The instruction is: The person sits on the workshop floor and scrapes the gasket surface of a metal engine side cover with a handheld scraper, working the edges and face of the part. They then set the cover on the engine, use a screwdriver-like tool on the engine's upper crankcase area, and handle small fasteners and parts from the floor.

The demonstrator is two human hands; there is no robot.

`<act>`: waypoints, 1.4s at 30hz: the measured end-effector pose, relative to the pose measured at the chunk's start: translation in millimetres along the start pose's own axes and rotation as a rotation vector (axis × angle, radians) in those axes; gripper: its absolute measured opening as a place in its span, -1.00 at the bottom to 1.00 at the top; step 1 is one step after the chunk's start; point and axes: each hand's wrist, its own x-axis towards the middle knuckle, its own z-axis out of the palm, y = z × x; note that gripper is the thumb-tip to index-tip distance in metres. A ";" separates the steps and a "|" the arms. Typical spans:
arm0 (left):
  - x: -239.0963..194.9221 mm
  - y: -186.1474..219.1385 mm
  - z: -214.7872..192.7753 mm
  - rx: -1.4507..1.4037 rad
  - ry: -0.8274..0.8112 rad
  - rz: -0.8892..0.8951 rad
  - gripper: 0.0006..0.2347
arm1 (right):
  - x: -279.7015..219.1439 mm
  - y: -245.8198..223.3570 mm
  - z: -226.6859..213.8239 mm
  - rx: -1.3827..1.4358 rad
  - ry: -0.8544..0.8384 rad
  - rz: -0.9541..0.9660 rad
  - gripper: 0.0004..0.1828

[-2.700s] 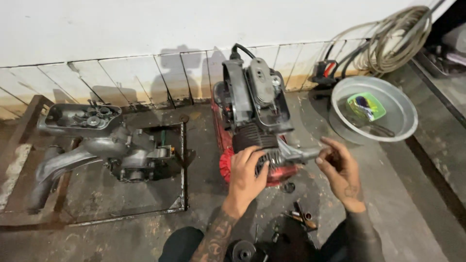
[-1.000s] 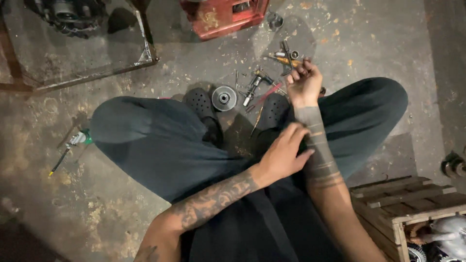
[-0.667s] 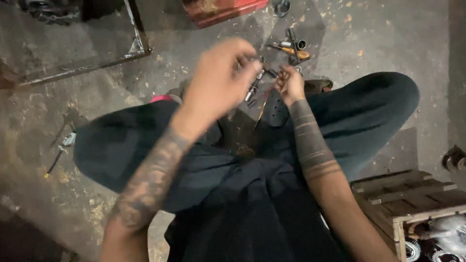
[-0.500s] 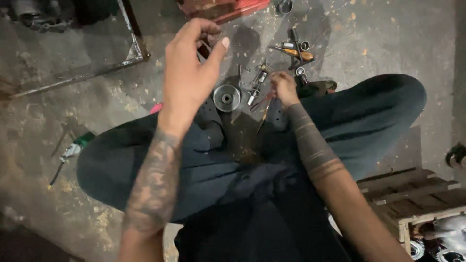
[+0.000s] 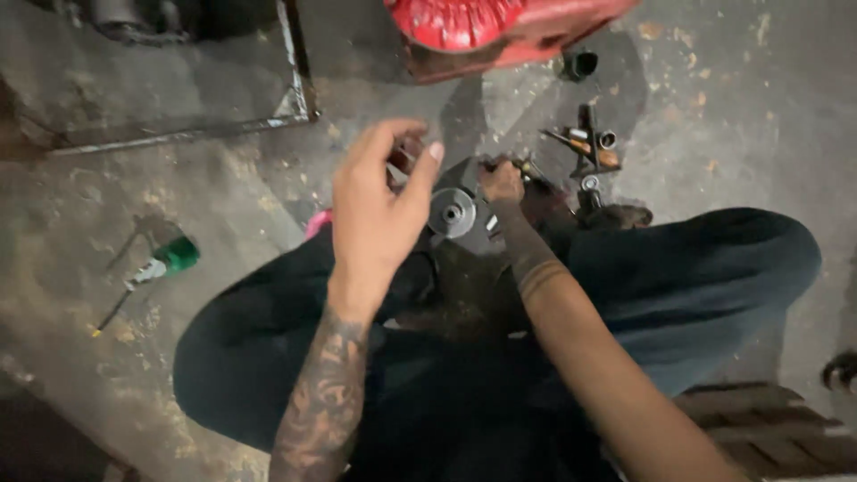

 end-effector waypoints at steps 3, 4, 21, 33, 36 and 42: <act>2.1 -0.8 -1.2 -0.020 0.006 -0.049 -0.87 | -2.1 -2.6 13.1 -0.048 -0.006 0.009 -0.93; 3.2 -2.1 -1.1 -0.015 -0.015 -0.051 -0.85 | -1.2 -3.2 16.2 -0.064 -0.005 0.012 -0.92; 8.9 -32.0 25.1 -0.011 -0.028 0.042 -0.78 | -19.2 25.3 -158.2 1.091 -0.503 -0.621 -0.82; -15.8 31.3 34.2 -0.248 -0.407 0.154 -0.77 | -50.7 64.6 -393.6 1.539 -0.450 -0.908 -0.86; -6.3 44.5 42.2 -0.308 -0.297 0.310 -0.78 | -57.3 69.9 -438.9 1.594 -0.398 -0.934 -0.80; 4.1 73.8 40.8 -0.379 -0.194 0.434 -0.83 | -60.3 77.0 -475.2 1.658 -0.311 -1.080 -0.59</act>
